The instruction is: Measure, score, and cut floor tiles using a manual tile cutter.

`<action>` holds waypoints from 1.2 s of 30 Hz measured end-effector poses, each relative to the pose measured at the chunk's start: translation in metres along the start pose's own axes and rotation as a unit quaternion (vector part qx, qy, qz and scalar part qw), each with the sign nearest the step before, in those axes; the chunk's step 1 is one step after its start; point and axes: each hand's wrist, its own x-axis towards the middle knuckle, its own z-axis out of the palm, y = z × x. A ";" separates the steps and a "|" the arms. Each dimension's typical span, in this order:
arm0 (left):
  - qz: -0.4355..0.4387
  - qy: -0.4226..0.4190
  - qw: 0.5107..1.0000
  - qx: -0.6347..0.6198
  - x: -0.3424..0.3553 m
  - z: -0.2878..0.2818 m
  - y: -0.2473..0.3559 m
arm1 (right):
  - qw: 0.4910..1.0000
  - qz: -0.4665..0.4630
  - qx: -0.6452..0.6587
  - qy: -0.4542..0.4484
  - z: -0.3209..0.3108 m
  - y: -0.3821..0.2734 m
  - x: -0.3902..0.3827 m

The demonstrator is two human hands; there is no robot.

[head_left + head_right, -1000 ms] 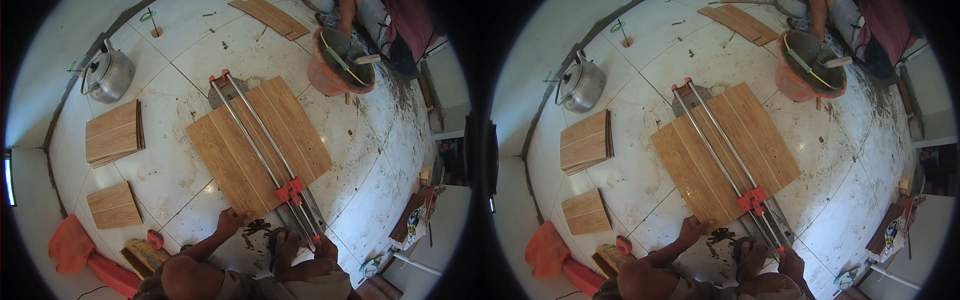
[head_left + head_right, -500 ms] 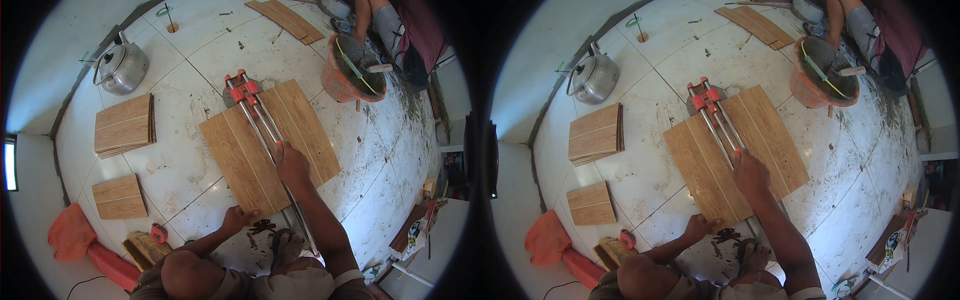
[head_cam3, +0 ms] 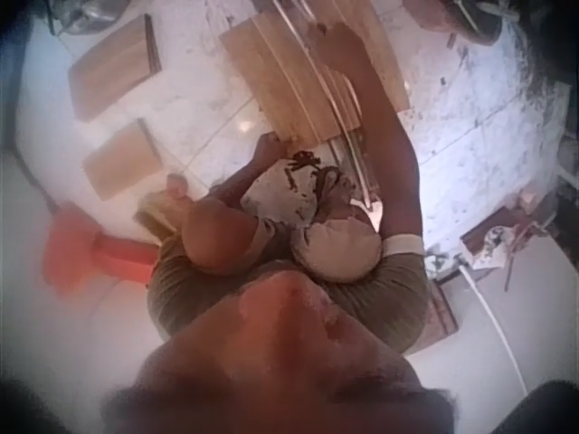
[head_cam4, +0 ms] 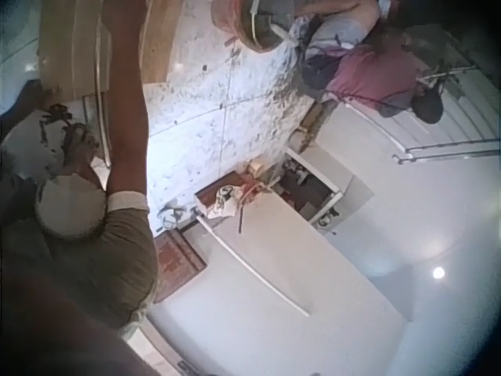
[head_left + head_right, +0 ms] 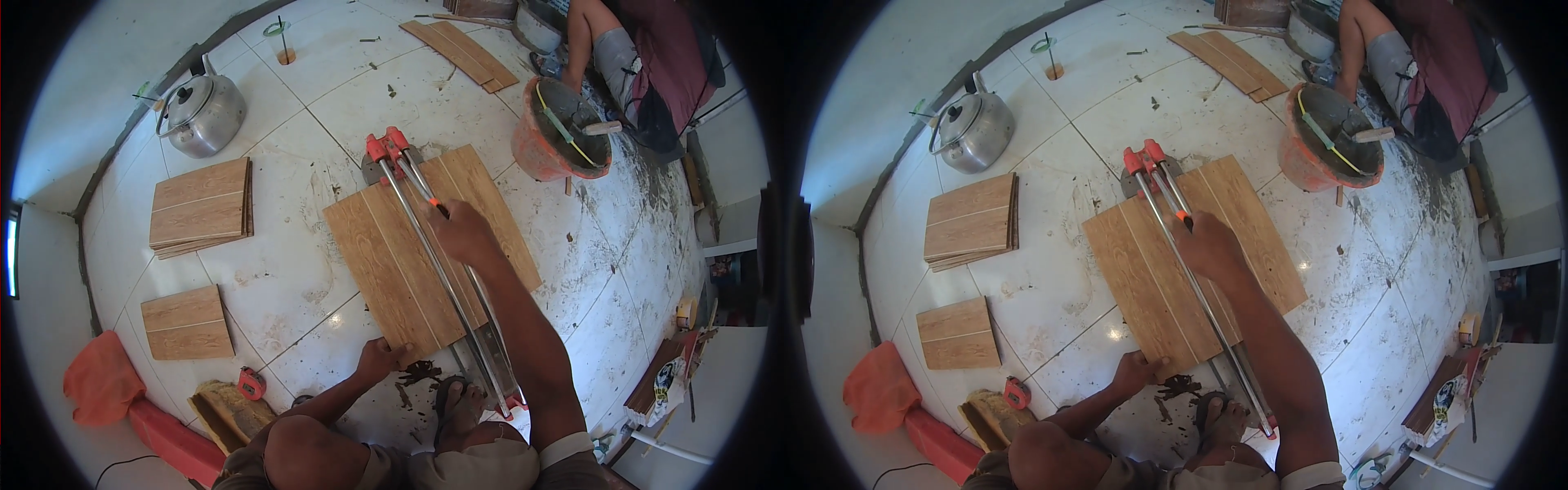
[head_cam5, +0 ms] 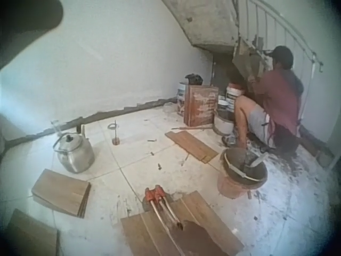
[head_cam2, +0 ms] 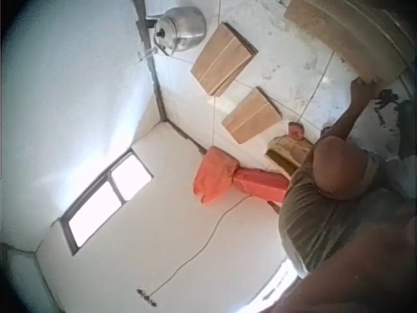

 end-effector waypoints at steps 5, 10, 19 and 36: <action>0.024 0.007 0.999 -0.031 -0.002 0.001 -0.001 | 0.996 -0.027 -0.040 0.077 0.030 0.030 0.002; 0.007 -0.010 1.000 -0.020 -0.012 0.007 0.007 | 0.964 0.049 0.234 -0.114 0.027 0.068 0.017; 0.035 0.002 0.999 -0.018 -0.005 0.003 0.001 | 0.968 0.081 0.200 -0.126 0.034 0.070 0.027; 0.034 0.010 0.997 -0.072 0.002 0.002 -0.012 | 0.997 0.050 -0.032 -0.044 -0.008 0.034 -0.025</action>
